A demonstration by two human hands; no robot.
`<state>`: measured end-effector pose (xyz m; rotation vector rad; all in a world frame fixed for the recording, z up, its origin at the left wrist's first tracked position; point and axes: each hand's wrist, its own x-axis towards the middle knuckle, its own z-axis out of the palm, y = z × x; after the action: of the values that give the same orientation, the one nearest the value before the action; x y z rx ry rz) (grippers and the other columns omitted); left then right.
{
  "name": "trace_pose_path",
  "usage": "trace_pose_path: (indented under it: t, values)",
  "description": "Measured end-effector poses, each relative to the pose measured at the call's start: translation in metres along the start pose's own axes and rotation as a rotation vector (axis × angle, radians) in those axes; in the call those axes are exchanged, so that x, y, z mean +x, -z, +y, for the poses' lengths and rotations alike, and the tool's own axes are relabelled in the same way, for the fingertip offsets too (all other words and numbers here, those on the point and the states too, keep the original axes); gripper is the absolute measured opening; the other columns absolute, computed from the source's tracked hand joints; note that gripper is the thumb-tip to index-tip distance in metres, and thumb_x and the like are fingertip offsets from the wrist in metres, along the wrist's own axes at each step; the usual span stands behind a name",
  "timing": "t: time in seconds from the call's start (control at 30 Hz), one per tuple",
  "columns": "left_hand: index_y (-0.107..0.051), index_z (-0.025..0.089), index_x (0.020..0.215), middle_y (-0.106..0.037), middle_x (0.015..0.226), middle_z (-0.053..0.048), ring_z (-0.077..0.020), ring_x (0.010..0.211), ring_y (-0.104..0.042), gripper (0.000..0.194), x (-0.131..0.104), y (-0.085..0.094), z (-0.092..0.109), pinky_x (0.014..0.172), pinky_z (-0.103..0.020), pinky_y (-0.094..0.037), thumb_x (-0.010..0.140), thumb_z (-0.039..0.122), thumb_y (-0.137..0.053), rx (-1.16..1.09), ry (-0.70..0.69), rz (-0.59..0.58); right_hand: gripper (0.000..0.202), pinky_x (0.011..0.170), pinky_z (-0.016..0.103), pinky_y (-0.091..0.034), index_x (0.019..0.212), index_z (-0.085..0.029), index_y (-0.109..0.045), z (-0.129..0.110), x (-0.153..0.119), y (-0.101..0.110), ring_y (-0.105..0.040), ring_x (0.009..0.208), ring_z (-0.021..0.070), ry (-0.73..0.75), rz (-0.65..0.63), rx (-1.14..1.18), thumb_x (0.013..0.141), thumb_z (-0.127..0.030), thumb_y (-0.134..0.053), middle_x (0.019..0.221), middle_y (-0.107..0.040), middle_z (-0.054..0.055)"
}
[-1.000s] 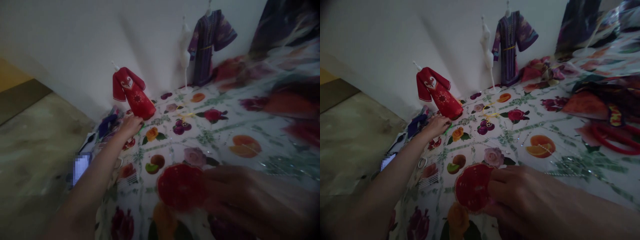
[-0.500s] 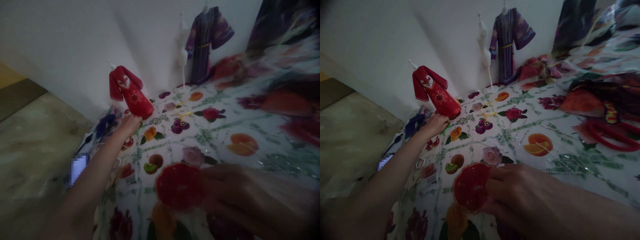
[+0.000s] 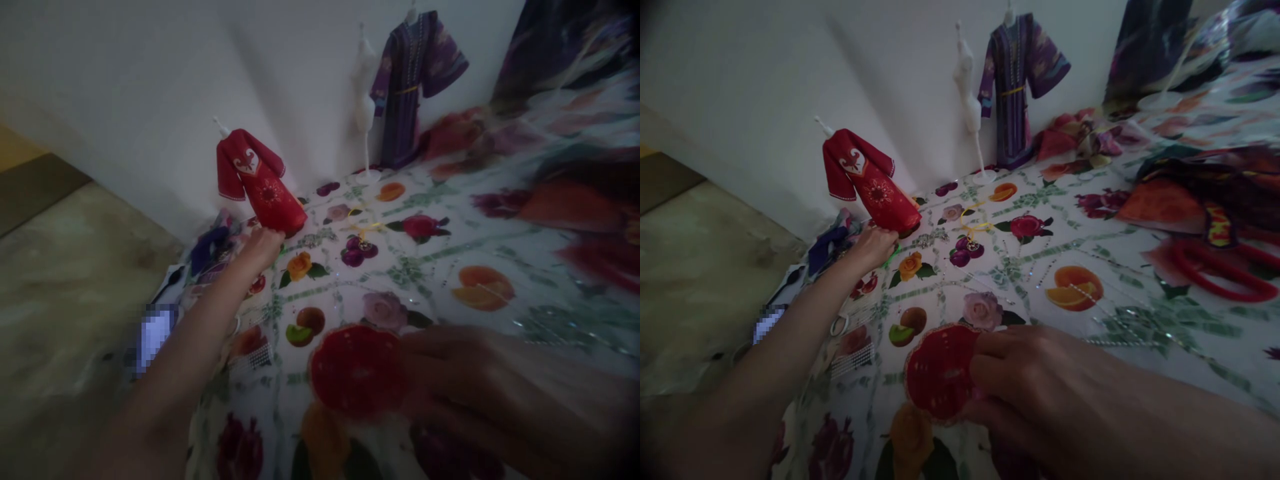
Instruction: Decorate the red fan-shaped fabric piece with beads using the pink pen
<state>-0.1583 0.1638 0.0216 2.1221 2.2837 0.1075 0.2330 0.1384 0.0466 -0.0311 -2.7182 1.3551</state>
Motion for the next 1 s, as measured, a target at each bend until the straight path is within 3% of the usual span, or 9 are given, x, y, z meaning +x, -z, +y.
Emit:
trace_pose_path:
  t: [0.3, 0.6, 0.8, 1.0]
  values:
    - [-0.066, 0.015, 0.107, -0.068, 0.108, -0.007, -0.0198, 0.097, -0.066, 0.023, -0.001, 0.001, 0.002, 0.088, -0.04, -0.056, 0.098, 0.035, -0.062, 0.198, 0.036, -0.078, 0.033, 0.063, 0.027, -0.043, 0.073, -0.02, -0.058, 0.005, -0.002, -0.004, -0.058, 0.07, 0.0122, -0.011, 0.021, -0.015, 0.104, -0.024, -0.047, 0.083, -0.063, 0.0]
    - [-0.067, 0.014, 0.089, -0.068, 0.086, -0.003, -0.0163, 0.079, -0.064, 0.019, -0.011, 0.019, -0.006, 0.078, -0.034, -0.054, 0.093, 0.033, -0.067, 0.059, 0.085, 0.023, 0.03, 0.066, 0.028, -0.045, 0.078, -0.02, -0.061, 0.001, -0.002, 0.0, -0.059, 0.072, 0.0128, -0.027, 0.049, 0.057, 0.104, -0.026, -0.047, 0.083, -0.064, 0.001]
    - [-0.069, 0.018, 0.08, -0.073, 0.083, -0.003, -0.0162, 0.074, -0.063, 0.008, -0.047, 0.041, 0.013, 0.069, -0.027, -0.047, 0.081, 0.022, -0.062, -0.127, 0.073, 0.05, 0.031, 0.061, 0.026, -0.044, 0.077, -0.02, -0.06, 0.003, -0.002, -0.001, -0.059, 0.068, 0.0114, -0.037, 0.054, 0.046, 0.103, -0.029, -0.049, 0.084, -0.064, 0.001]
    - [-0.068, 0.02, 0.081, -0.072, 0.08, 0.0, -0.0146, 0.068, -0.063, 0.012, -0.093, 0.038, 0.048, 0.065, -0.025, -0.045, 0.082, 0.026, -0.058, -0.276, 0.036, -0.068, 0.037, 0.063, 0.025, -0.045, 0.077, -0.021, -0.063, -0.004, -0.003, 0.003, -0.061, 0.071, 0.0106, -0.083, -0.038, 0.069, 0.106, -0.032, -0.044, 0.083, -0.065, 0.0]
